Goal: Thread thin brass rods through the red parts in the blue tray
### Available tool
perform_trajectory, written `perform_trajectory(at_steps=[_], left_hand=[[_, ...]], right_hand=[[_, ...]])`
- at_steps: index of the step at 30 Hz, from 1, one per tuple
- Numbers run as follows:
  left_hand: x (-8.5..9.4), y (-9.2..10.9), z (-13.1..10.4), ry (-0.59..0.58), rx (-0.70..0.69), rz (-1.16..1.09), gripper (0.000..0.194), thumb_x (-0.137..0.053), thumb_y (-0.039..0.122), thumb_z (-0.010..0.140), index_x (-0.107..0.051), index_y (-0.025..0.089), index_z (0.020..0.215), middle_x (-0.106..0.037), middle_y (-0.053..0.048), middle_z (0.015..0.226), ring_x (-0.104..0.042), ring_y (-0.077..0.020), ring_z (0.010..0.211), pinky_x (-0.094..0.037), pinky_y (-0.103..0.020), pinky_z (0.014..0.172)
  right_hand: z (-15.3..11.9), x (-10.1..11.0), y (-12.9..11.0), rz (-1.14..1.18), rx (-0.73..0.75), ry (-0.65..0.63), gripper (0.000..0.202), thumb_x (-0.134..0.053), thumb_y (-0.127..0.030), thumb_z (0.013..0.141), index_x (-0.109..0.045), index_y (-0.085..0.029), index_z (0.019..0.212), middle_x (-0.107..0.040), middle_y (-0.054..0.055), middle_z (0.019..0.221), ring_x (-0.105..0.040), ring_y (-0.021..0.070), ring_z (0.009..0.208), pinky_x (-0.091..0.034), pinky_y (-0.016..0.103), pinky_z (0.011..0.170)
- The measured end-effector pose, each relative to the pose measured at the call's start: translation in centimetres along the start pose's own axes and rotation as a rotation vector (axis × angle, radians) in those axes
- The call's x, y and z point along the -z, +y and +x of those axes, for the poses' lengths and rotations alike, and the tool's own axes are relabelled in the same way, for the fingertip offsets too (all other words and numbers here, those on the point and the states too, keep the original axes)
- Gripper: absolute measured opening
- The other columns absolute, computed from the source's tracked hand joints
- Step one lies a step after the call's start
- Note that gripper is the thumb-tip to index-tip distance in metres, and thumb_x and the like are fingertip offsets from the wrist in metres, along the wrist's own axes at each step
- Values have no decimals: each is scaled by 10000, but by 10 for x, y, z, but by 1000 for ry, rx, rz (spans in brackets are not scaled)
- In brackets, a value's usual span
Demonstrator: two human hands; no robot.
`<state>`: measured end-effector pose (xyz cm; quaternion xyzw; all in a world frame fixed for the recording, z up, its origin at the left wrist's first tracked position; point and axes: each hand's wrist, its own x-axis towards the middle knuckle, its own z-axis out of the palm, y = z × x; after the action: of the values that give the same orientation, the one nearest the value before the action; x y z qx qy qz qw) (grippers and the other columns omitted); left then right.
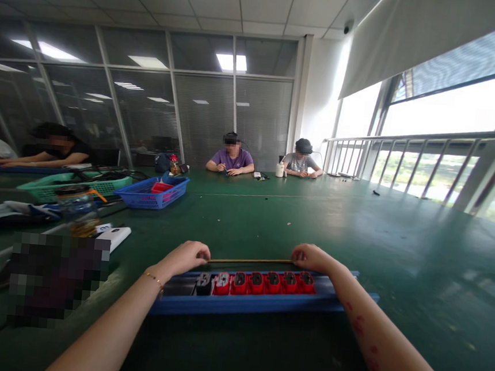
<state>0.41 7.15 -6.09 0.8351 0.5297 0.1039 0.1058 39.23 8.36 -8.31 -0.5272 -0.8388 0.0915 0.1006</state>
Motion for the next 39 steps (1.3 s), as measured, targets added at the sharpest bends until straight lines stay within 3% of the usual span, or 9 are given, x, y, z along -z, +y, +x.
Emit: perform_trajectory(at_steps=[4,7,13,21,26,29,33,36,39], left_hand=[[-4,-1,3,-8,6,25,257,-539,293,722,-618,236,959,-653,1,782,-603,-157,721,-392,-222,631],[-5,-1,4,-27,5,50,238,-547,278,713,-635,237,930,-652,-6,791,-602,-161,731,-399,-226,647],[-5,0,3,-24,-13,100,207,-532,221,709,-638,242,885,-616,-30,973,-558,-185,916,-399,-242,762],[-9,-2,7,-33,32,114,230,-530,109,615,-616,236,786,-634,1,777,-583,-162,702,-394,-220,586],[-9,0,4,5,36,53,122,-541,148,589,-610,199,675,-610,-4,721,-561,-147,652,-386,-216,588],[-5,5,-2,81,13,-17,89,-514,179,629,-588,187,677,-599,-6,725,-554,-147,671,-395,-228,628],[5,16,-10,208,-14,-134,177,-395,219,745,-549,189,827,-596,-9,791,-554,-147,746,-413,-240,692],[14,25,-14,257,-11,-238,247,-367,238,770,-528,177,947,-553,8,714,-538,-139,677,-417,-238,647],[23,33,-21,212,-23,-374,283,-424,294,760,-539,173,989,-499,26,660,-505,-133,628,-396,-228,598]], right_hand=[[-4,6,-8,-85,-9,8,210,-544,-227,685,-678,-258,844,-689,5,844,-611,184,802,-426,247,673],[-5,10,-14,-150,-12,17,224,-501,-195,713,-679,-284,817,-691,-2,856,-600,200,864,-403,278,721],[-3,10,-18,-241,-36,9,237,-494,-132,701,-683,-245,790,-695,39,814,-621,201,772,-404,254,656],[-3,7,-19,-235,-41,39,226,-566,-130,612,-658,-233,790,-669,12,790,-604,183,724,-396,223,599],[-9,10,-24,-206,-29,146,248,-490,-174,697,-652,-236,875,-608,33,905,-562,186,844,-400,249,710],[-11,12,-21,-73,-18,243,251,-446,-154,715,-658,-214,835,-590,34,880,-560,156,782,-408,234,718],[-10,15,-14,287,7,380,210,-433,-174,723,-621,-178,818,-614,24,801,-565,160,750,-433,239,697],[-12,19,-14,482,17,361,218,-438,-214,735,-581,-171,894,-627,19,804,-572,169,746,-438,247,667],[-22,31,-21,566,30,240,237,-478,-260,743,-574,-166,937,-616,24,823,-558,170,742,-427,247,649]])
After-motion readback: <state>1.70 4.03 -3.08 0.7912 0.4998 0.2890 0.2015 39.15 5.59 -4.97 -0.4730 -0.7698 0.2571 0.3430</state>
